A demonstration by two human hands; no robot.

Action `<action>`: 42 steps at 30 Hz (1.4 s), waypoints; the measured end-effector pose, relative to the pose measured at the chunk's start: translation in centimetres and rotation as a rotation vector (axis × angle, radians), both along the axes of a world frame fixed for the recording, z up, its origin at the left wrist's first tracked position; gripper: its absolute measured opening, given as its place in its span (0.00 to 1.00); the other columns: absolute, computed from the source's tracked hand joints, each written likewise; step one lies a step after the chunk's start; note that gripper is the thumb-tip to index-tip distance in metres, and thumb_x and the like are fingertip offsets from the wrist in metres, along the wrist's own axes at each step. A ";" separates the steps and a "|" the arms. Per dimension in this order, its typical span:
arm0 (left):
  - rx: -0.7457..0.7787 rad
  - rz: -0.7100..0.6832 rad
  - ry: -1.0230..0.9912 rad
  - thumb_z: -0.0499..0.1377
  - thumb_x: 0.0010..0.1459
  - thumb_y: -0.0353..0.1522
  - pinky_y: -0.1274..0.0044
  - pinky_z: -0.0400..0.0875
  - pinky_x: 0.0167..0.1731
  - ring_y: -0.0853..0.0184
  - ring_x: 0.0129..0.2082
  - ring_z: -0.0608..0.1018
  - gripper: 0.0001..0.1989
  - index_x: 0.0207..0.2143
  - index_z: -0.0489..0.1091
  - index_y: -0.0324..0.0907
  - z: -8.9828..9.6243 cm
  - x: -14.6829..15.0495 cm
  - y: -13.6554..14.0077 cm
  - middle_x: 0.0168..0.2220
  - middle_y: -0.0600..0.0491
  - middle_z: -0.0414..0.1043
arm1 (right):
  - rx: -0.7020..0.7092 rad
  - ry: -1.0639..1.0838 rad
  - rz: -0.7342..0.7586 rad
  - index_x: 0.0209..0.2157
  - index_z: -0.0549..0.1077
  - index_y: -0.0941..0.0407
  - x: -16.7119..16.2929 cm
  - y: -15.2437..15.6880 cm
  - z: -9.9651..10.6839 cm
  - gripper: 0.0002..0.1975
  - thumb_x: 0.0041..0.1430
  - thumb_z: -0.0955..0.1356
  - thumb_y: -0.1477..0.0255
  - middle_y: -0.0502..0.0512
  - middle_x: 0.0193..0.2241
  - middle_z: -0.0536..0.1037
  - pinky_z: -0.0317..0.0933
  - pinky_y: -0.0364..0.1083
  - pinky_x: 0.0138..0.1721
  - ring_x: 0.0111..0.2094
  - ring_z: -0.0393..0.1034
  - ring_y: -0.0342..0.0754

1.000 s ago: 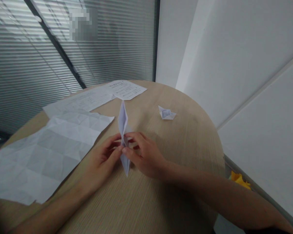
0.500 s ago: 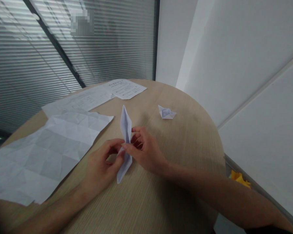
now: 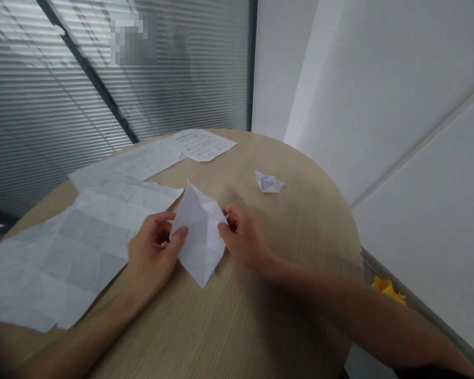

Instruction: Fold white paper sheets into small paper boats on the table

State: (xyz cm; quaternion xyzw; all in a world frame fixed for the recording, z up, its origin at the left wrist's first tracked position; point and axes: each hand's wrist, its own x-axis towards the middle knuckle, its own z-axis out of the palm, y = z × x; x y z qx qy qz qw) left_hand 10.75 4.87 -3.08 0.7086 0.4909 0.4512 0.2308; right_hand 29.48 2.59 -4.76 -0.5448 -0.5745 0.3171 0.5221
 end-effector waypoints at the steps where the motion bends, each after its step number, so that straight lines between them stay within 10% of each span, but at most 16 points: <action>1: 0.005 0.008 0.020 0.59 0.56 0.33 0.83 0.61 0.18 0.75 0.18 0.67 0.09 0.41 0.69 0.42 -0.1 -0.2 0.3 0.23 0.61 0.65 | 0.001 -0.015 -0.004 0.36 0.70 0.55 0.1 0.1 0.0 0.05 0.56 0.65 0.74 0.47 0.24 0.73 0.57 0.41 0.26 0.25 0.67 0.42; 9: 0.156 -0.184 0.327 0.56 0.55 0.27 0.77 0.69 0.27 0.69 0.26 0.73 0.09 0.35 0.76 0.41 -0.9 -2.3 2.3 0.29 0.53 0.73 | -0.022 -0.400 -0.009 0.27 0.70 0.56 2.3 0.8 0.3 0.05 0.52 0.67 0.80 0.49 0.26 0.73 0.59 0.43 0.30 0.27 0.67 0.43; 21: 0.465 -0.565 0.894 0.54 0.57 0.25 0.61 0.72 0.44 0.56 0.43 0.76 0.17 0.47 0.75 0.38 0.2 -3.8 2.6 0.47 0.45 0.76 | 0.328 -1.128 0.382 0.38 0.79 0.56 4.0 0.4 0.1 0.12 0.61 0.64 0.82 0.57 0.43 0.81 0.61 0.50 0.47 0.43 0.72 0.50; 35: 0.390 -0.593 0.891 0.53 0.58 0.20 0.64 0.65 0.52 0.58 0.52 0.70 0.27 0.59 0.65 0.45 -0.5 -2.6 1.7 0.55 0.48 0.69 | 0.344 -1.194 0.356 0.38 0.76 0.59 2.8 -0.7 0.5 0.06 0.65 0.67 0.73 0.60 0.39 0.79 0.65 0.50 0.44 0.40 0.73 0.51; 42: 0.280 -0.632 0.674 0.50 0.56 0.19 0.64 0.68 0.48 0.60 0.47 0.73 0.15 0.41 0.69 0.42 -0.3 -2.1 1.5 0.46 0.49 0.74 | 0.475 -1.217 0.523 0.41 0.75 0.56 2.6 -1.0 0.4 0.10 0.68 0.62 0.77 0.56 0.37 0.78 0.63 0.47 0.40 0.39 0.71 0.48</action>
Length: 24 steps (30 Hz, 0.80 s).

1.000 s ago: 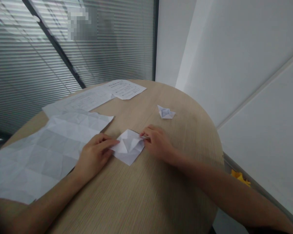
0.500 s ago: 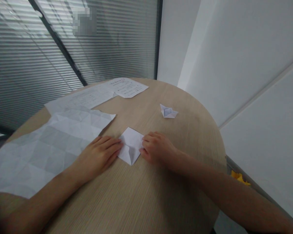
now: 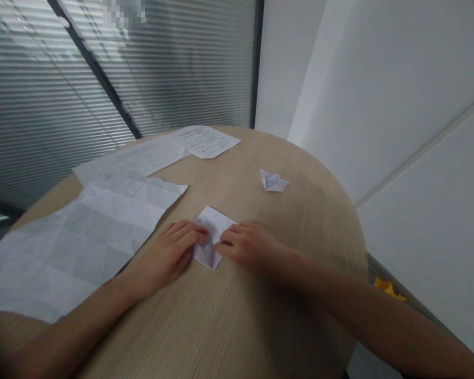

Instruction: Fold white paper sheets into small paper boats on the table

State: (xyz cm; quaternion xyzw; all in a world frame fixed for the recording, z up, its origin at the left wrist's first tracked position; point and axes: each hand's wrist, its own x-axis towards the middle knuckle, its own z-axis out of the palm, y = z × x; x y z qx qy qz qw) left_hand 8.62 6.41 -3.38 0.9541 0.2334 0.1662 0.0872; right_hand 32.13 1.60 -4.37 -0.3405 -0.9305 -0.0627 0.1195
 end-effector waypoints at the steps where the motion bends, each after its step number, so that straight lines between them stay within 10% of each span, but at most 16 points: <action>1: -0.017 0.010 -0.011 0.50 0.55 0.19 0.64 0.68 0.47 0.60 0.46 0.74 0.14 0.39 0.68 0.42 0.0 -0.1 0.0 0.44 0.49 0.74 | 0.004 -0.018 0.008 0.42 0.75 0.56 0.0 -0.1 0.0 0.11 0.68 0.62 0.77 0.56 0.37 0.78 0.62 0.47 0.38 0.37 0.71 0.48; 24: 0.103 -0.098 0.111 0.55 0.59 0.25 0.62 0.69 0.50 0.57 0.49 0.74 0.19 0.52 0.72 0.47 0.3 -0.9 -0.4 0.50 0.48 0.73 | -0.168 0.190 -0.029 0.53 0.71 0.59 1.0 0.1 0.6 0.20 0.58 0.64 0.79 0.62 0.50 0.76 0.63 0.53 0.54 0.51 0.70 0.52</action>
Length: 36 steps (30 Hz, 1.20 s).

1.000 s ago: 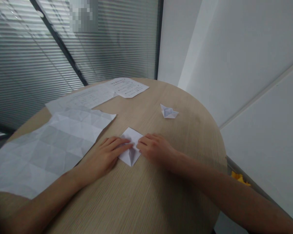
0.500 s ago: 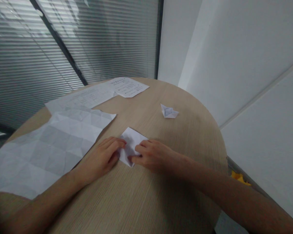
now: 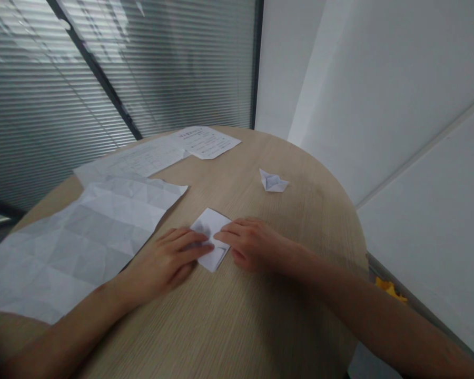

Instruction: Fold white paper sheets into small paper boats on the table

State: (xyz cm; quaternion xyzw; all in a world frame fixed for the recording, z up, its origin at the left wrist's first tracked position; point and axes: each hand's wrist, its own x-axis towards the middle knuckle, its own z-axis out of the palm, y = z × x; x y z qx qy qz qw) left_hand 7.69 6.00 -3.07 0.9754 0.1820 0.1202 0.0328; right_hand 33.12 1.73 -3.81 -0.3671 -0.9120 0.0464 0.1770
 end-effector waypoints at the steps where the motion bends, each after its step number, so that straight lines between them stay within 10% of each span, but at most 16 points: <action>1: -0.021 0.001 -0.005 0.56 0.59 0.27 0.61 0.69 0.51 0.56 0.49 0.74 0.18 0.52 0.72 0.46 0.1 0.0 0.0 0.50 0.48 0.73 | 0.000 -0.002 0.003 0.52 0.72 0.59 0.1 0.1 -0.1 0.20 0.58 0.65 0.79 0.62 0.51 0.76 0.62 0.54 0.54 0.51 0.70 0.52; 15: -0.020 -0.003 -0.117 0.51 0.68 0.33 0.68 0.75 0.44 0.62 0.41 0.78 0.14 0.42 0.76 0.41 0.3 -0.1 0.5 0.41 0.49 0.78 | -0.013 -0.005 -0.025 0.46 0.75 0.59 0.2 0.5 -0.3 0.17 0.60 0.70 0.62 0.63 0.44 0.78 0.63 0.54 0.50 0.46 0.71 0.54; 25: -0.037 0.078 -0.222 0.49 0.68 0.29 0.74 0.76 0.34 0.64 0.34 0.79 0.13 0.43 0.73 0.39 -0.3 -0.2 0.6 0.34 0.49 0.78 | -0.018 0.069 -0.154 0.45 0.74 0.58 0.0 0.8 -0.8 0.10 0.64 0.65 0.76 0.60 0.41 0.81 0.64 0.51 0.48 0.42 0.74 0.50; 36: -0.024 0.260 -0.185 0.52 0.65 0.29 0.65 0.74 0.48 0.59 0.49 0.76 0.17 0.55 0.68 0.43 -1.3 -0.1 0.7 0.54 0.45 0.69 | -0.151 0.196 -0.413 0.51 0.71 0.59 -1.1 1.0 -1.1 0.16 0.61 0.67 0.78 0.59 0.44 0.78 0.65 0.51 0.48 0.44 0.72 0.51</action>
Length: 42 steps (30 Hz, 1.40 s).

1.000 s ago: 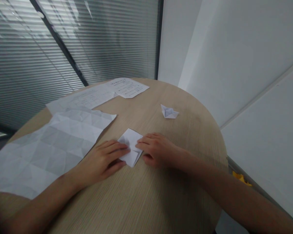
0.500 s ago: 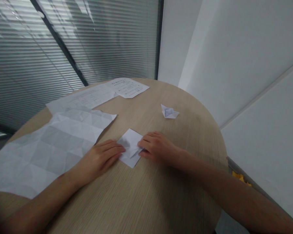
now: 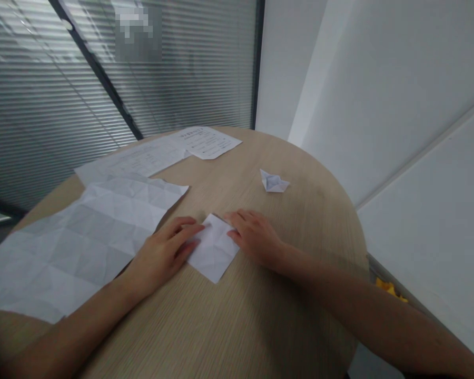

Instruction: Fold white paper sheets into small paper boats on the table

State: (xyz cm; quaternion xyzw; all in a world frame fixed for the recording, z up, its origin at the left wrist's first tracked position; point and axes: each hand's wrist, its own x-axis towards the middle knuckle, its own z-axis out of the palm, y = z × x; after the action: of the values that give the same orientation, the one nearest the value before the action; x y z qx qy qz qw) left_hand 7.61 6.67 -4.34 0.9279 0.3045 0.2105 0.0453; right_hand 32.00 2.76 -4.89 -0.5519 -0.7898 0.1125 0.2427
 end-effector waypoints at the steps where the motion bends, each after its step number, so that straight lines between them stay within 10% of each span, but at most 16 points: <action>1: 0.024 -0.017 0.028 0.53 0.64 0.27 0.63 0.72 0.51 0.58 0.52 0.74 0.17 0.55 0.69 0.43 0.0 0.0 0.0 0.57 0.45 0.68 | 0.013 -0.018 0.008 0.50 0.72 0.59 0.0 0.0 0.0 0.15 0.61 0.67 0.78 0.59 0.45 0.77 0.64 0.52 0.50 0.46 0.71 0.52; 11: 0.023 -0.112 0.242 0.52 0.62 0.25 0.61 0.62 0.59 0.56 0.61 0.67 0.24 0.61 0.64 0.41 0.3 0.4 0.0 0.62 0.47 0.66 | -0.057 -0.065 0.013 0.49 0.74 0.60 0.0 -0.5 0.7 0.14 0.62 0.67 0.74 0.61 0.45 0.77 0.61 0.53 0.54 0.49 0.69 0.53; 42: -0.032 -0.040 -0.049 0.54 0.65 0.32 0.62 0.71 0.51 0.59 0.48 0.75 0.15 0.54 0.67 0.42 0.2 0.3 0.2 0.47 0.47 0.75 | -0.207 0.294 -0.111 0.30 0.69 0.56 0.4 0.1 0.5 0.09 0.48 0.71 0.81 0.47 0.25 0.72 0.56 0.42 0.29 0.26 0.64 0.42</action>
State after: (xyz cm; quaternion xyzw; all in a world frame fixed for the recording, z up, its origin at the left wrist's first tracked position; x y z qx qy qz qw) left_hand 7.86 6.87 -4.17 0.9275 0.2879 0.2275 0.0720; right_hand 32.44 2.84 -4.35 -0.5944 -0.6982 0.2592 0.3032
